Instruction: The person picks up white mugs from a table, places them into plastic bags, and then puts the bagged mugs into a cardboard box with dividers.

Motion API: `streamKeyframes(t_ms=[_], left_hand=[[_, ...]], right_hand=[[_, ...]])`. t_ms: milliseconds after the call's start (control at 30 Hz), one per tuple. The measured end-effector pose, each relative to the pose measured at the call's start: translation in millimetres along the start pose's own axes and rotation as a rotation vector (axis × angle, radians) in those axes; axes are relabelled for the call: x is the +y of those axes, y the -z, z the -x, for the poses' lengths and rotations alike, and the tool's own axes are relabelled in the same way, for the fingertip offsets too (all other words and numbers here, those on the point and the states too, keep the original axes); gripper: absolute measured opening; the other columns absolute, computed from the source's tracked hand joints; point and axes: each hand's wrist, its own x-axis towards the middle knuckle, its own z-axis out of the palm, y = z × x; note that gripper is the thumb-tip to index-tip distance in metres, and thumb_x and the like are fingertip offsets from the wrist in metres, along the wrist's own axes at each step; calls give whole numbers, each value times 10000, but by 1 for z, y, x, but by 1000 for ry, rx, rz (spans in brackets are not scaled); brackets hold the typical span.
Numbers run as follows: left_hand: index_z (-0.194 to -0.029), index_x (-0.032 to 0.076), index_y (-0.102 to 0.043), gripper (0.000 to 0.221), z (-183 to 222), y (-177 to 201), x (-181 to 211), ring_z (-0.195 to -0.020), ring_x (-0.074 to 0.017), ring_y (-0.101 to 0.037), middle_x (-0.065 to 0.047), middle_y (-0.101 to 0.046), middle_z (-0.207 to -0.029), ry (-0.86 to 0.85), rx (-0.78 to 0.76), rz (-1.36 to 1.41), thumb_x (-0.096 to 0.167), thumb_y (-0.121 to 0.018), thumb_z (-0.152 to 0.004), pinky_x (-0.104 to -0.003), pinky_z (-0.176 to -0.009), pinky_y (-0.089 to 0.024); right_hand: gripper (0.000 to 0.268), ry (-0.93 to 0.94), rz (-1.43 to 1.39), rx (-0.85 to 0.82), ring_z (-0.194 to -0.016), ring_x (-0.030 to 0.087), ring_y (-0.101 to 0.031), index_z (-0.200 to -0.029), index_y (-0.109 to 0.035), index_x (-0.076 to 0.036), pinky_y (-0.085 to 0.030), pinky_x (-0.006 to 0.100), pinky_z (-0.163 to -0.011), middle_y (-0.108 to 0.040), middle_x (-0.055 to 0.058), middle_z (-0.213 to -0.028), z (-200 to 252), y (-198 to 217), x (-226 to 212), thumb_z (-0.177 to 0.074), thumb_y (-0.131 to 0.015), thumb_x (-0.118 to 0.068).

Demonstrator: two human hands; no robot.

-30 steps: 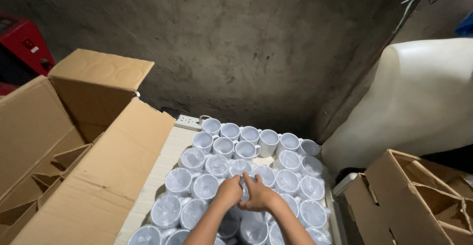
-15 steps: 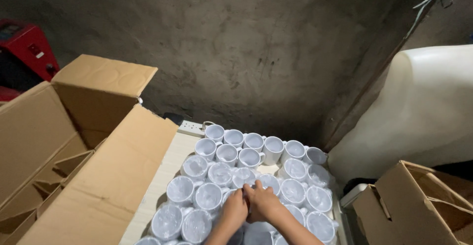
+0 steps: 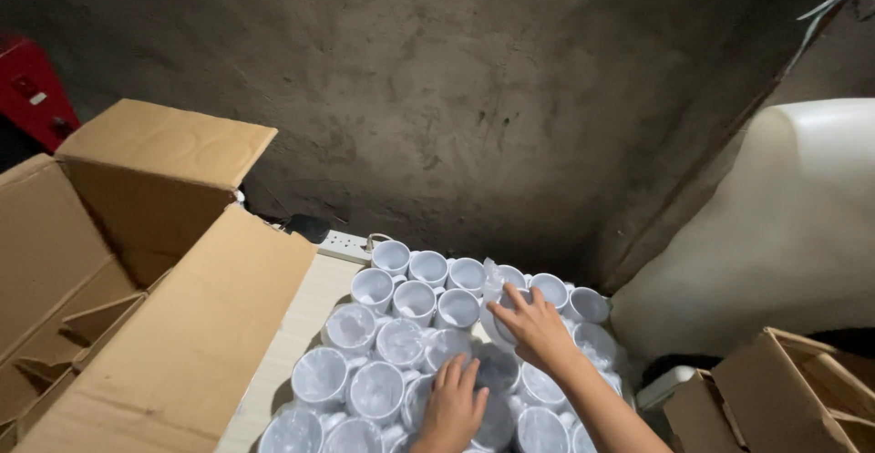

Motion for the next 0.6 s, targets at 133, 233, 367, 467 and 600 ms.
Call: streamKeyframes(t_ms=[133,233,367,467,600], left_hand=[[-1390,38,-549,568,-21,-15,-4,-1416,-420,-345,-206,-443,-1501,-53,-7,-56,274,-709,-899,-575,-1093,-325],[-1382,48,-549,567,-24,-22,-4,-1443,-446,-281,-217,-403,-1526,-9,-112,-98,298,-713,-900,-624,-1107,-253],[-1369,58,-555,590,-22,-42,-19,-1467,-459,-197,-229,-302,-1597,21,-249,-167,390,-703,-905,-650,-1142,-148],[-1370,48,-569,597,-19,-47,-24,-1477,-455,-198,-245,-269,-1597,8,-245,-161,403,-698,-908,-636,-1145,-144],[-1358,32,-578,584,-21,-43,-22,-1473,-464,-207,-261,-263,-1598,0,-234,-146,404,-699,-925,-632,-1132,-159]], right_hand=[[901,49,-30,60,-1191,430,-500,-1378,-514,-297,-529,487,-840,-404,96,-1484,-7,-24,12,-587,-804,22],[892,49,-43,45,-1227,425,-470,-1367,-521,-291,-500,503,-883,-388,88,-1554,-12,-40,23,-583,-819,11],[889,54,-98,24,-1281,447,-439,-1371,-532,-293,-489,498,-936,-385,77,-1522,-23,-63,40,-590,-802,36],[883,76,-107,-3,-1286,449,-440,-1367,-543,-300,-486,499,-971,-393,70,-1525,-31,-76,46,-595,-787,51],[916,117,-94,-85,-1311,457,-429,-1371,-546,-312,-480,527,-977,-396,28,-1525,-43,-74,49,-577,-792,71]])
